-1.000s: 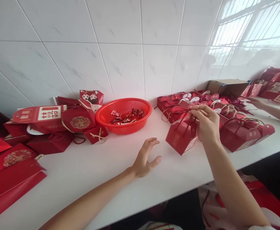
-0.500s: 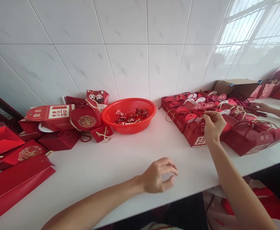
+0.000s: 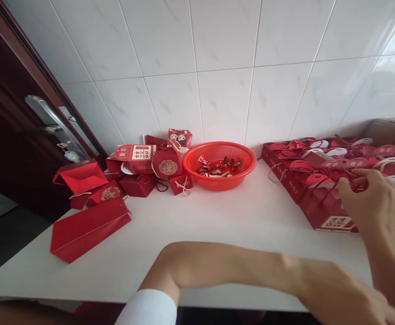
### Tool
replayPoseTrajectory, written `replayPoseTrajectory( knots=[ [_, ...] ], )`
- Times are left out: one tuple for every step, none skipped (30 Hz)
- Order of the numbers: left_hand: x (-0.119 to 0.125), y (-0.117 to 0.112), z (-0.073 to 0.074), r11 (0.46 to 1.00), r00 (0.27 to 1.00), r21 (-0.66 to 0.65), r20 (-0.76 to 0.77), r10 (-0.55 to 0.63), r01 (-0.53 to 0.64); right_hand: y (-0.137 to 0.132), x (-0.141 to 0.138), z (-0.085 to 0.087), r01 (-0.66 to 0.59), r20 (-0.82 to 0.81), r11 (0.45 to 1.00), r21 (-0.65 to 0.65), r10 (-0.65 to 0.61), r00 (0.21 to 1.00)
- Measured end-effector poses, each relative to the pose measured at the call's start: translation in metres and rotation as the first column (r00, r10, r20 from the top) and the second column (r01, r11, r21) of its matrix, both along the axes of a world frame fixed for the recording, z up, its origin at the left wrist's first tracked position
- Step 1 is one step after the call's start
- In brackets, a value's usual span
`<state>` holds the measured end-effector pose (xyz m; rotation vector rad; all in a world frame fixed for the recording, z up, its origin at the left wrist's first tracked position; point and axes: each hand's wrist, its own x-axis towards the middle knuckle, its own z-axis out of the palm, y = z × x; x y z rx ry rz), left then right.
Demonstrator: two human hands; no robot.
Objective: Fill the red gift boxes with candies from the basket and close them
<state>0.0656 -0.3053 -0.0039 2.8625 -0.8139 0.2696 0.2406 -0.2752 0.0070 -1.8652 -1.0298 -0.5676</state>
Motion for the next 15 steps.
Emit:
replayPoseTrajectory(
  knots=[
    [-0.003, 0.012, 0.018, 0.999, 0.999, 0.018, 0.030, 0.042, -0.043, 0.000, 0.004, 0.001, 0.010, 0.035, 1.000, -0.005, -0.010, 0.999],
    [-0.008, 0.026, 0.037, 0.996, 0.995, 0.006, 0.056, 0.086, -0.086, 0.000, 0.007, 0.002, 0.030, 0.051, 1.000, 0.002, -0.030, 0.998],
    [-0.016, 0.043, 0.054, 0.984, 0.979, -0.030, 0.105, 0.177, -0.174, 0.001, 0.010, 0.004, 0.050, 0.053, 0.999, 0.010, -0.050, 0.997],
    [-0.028, 0.062, 0.071, 0.962, 0.952, -0.099, 0.149, 0.267, -0.254, 0.001, 0.011, 0.007, 0.078, 0.042, 0.997, 0.029, -0.079, 0.996],
    [-0.043, 0.082, 0.087, 0.930, 0.920, -0.186, 0.175, 0.350, -0.319, 0.001, 0.010, 0.011, 0.099, 0.028, 0.994, 0.050, -0.100, 0.995],
    [-0.062, 0.102, 0.101, 0.878, 0.865, -0.263, 0.206, 0.457, -0.401, 0.000, 0.007, 0.015, 0.089, 0.022, 0.994, 0.059, -0.090, 0.996],
    [-0.084, 0.121, 0.113, 0.807, 0.782, -0.321, 0.239, 0.576, -0.496, -0.002, 0.003, 0.019, 0.052, 0.026, 0.997, 0.061, -0.054, 0.998],
    [-0.107, 0.140, 0.123, 0.708, 0.657, -0.365, 0.275, 0.702, -0.604, -0.004, -0.004, 0.023, 0.003, 0.041, 0.998, 0.070, -0.006, 0.999],
    [-0.133, 0.156, 0.131, 0.592, 0.513, -0.397, 0.294, 0.806, -0.702, -0.007, -0.011, 0.026, -0.086, 0.070, 0.995, 0.054, 0.082, 0.994],
    [-0.159, 0.170, 0.136, 0.466, 0.373, -0.416, 0.288, 0.882, -0.781, -0.008, -0.019, 0.029, -0.152, 0.090, 0.986, 0.066, 0.146, 0.985],
    [-0.184, 0.181, 0.139, 0.344, 0.245, -0.430, 0.270, 0.931, -0.834, -0.009, -0.027, 0.030, -0.213, 0.105, 0.974, 0.078, 0.205, 0.973],
    [-0.207, 0.190, 0.139, 0.227, 0.133, -0.441, 0.235, 0.963, -0.868, -0.008, -0.034, 0.030, -0.269, 0.116, 0.959, 0.092, 0.258, 0.959],
    [-0.229, 0.196, 0.138, 0.106, 0.012, -0.457, 0.203, 0.979, -0.883, -0.006, -0.041, 0.029, -0.317, 0.124, 0.942, 0.110, 0.303, 0.945],
    [-0.248, 0.200, 0.135, 0.000, -0.089, -0.467, 0.169, 0.982, -0.884, -0.002, -0.048, 0.028, -0.372, 0.136, 0.921, 0.116, 0.356, 0.925],
    [-0.264, 0.204, 0.131, -0.095, -0.174, -0.461, 0.131, 0.976, -0.882, 0.003, -0.054, 0.026, -0.429, 0.150, 0.896, 0.114, 0.412, 0.899]
  ],
)
